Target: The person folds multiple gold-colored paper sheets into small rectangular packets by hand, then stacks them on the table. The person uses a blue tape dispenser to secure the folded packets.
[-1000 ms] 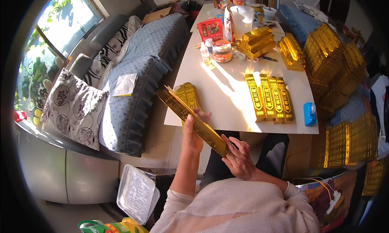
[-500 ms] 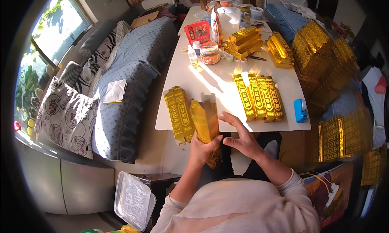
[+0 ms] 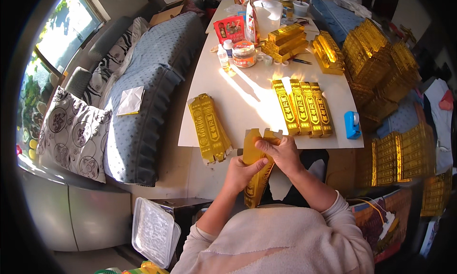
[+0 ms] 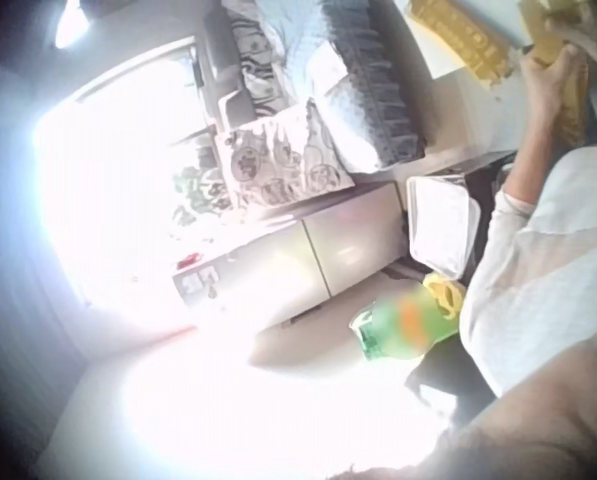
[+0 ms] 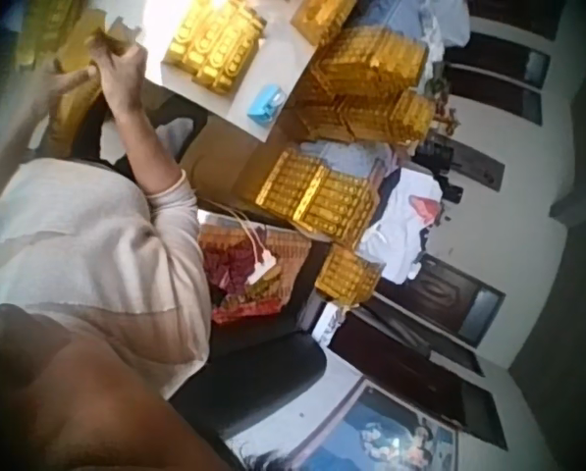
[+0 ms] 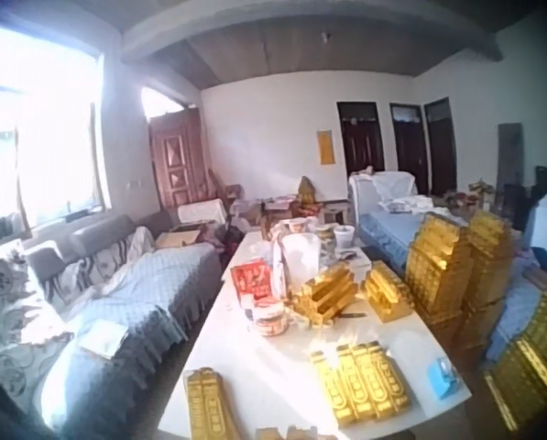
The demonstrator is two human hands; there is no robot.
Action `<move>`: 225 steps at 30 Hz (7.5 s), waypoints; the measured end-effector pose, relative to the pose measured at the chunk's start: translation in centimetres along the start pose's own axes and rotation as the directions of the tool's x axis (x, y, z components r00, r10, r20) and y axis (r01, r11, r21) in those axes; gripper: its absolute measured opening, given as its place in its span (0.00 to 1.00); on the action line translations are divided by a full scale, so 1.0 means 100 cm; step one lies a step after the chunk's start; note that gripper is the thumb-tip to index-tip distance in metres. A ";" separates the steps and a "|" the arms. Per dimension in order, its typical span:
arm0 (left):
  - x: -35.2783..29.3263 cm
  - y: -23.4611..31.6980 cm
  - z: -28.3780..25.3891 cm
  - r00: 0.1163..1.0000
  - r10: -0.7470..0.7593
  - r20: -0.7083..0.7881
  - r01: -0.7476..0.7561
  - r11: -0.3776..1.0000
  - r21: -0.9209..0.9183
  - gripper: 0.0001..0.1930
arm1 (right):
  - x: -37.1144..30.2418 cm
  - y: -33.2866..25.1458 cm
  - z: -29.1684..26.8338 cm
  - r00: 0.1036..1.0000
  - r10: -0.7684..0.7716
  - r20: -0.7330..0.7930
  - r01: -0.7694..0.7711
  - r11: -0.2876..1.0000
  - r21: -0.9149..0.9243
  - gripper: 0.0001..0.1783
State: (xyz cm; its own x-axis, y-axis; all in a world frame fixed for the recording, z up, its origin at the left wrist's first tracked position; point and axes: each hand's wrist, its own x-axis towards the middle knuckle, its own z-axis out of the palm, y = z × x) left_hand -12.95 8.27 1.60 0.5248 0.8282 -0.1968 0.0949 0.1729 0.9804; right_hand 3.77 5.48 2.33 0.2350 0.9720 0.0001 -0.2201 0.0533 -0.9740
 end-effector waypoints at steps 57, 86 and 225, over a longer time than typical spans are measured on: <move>-0.050 0.007 -0.017 0.987 0.036 -0.159 -0.109 0.873 -0.476 0.24 | -0.037 0.003 0.028 0.848 -0.025 0.530 -0.050 0.991 0.126 0.18; -0.057 -0.002 -0.005 0.827 0.471 -0.307 -0.391 0.875 0.287 0.12 | -0.034 0.011 0.021 0.885 0.267 0.382 -0.367 0.904 0.220 0.10; -0.048 -0.013 0.004 0.976 0.189 -0.104 -0.181 0.980 0.079 0.16 | -0.019 0.058 -0.063 0.846 -0.524 -0.094 0.173 0.437 -0.883 0.31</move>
State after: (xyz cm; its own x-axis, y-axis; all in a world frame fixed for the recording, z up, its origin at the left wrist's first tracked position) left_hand -15.28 3.84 1.32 0.4427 0.8966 -0.0080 0.0648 -0.0230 0.9976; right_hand 8.03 2.47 -4.79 0.4035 0.7731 0.4894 0.7798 -0.0108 -0.6259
